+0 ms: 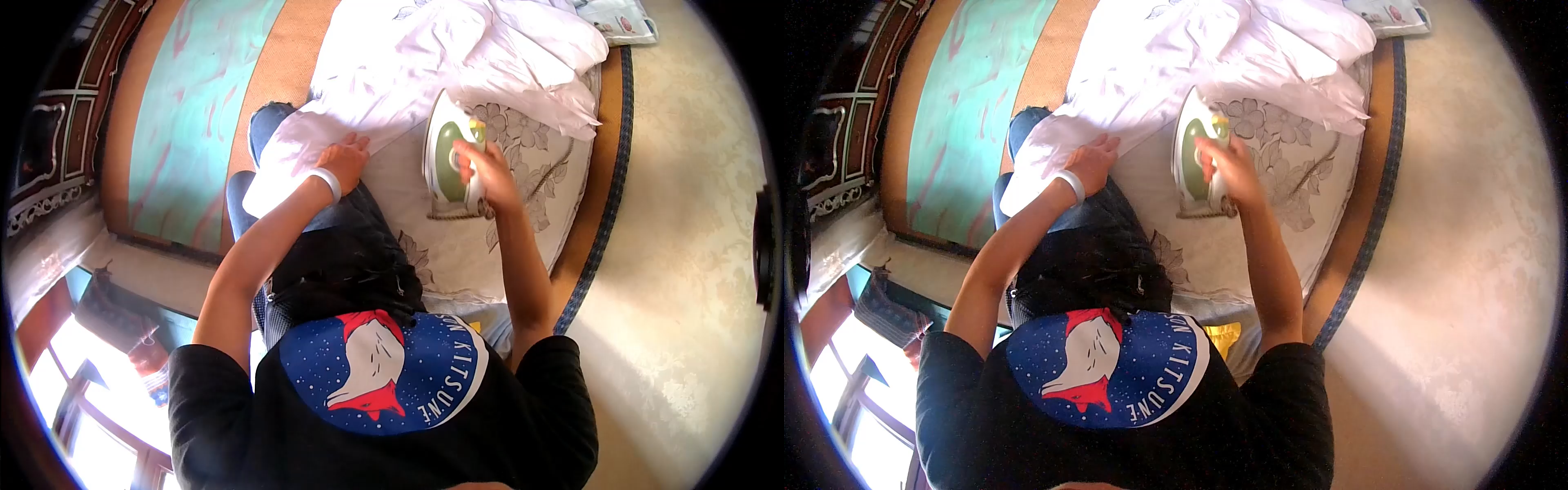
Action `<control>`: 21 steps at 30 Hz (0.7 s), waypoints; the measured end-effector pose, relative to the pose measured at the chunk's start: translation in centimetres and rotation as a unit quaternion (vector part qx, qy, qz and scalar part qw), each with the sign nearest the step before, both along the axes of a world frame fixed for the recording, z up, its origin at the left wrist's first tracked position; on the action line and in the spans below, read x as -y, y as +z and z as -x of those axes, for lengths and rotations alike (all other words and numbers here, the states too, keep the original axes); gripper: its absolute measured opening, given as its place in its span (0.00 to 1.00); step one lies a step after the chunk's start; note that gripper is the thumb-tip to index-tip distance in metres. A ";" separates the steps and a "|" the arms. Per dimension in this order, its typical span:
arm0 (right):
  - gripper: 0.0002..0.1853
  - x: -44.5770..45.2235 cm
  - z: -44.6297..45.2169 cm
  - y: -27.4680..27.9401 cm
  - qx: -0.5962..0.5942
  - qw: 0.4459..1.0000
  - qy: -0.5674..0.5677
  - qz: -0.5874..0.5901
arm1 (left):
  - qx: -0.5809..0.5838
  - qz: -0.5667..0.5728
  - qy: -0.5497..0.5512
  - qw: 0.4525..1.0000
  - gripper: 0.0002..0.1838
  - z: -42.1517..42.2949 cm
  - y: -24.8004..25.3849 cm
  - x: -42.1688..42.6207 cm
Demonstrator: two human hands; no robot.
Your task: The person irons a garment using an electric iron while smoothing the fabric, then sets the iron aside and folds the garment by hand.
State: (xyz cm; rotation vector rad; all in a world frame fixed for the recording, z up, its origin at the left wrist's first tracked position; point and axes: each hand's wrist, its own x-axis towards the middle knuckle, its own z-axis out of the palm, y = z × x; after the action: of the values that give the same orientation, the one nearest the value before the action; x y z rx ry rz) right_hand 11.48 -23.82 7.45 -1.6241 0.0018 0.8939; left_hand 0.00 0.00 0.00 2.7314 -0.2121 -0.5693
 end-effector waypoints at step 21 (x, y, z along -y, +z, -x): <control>0.10 -4.8 -4.6 -2.9 -0.066 0.989 -0.131 -0.029 | -0.022 -0.053 -0.059 0.997 0.08 0.1 0.8 1.7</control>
State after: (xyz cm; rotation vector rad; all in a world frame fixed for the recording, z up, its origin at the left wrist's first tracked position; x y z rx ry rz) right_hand 16.10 -19.06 4.51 -1.4689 0.2732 0.7875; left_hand -0.06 -1.73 0.80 2.8192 -0.3435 -0.6901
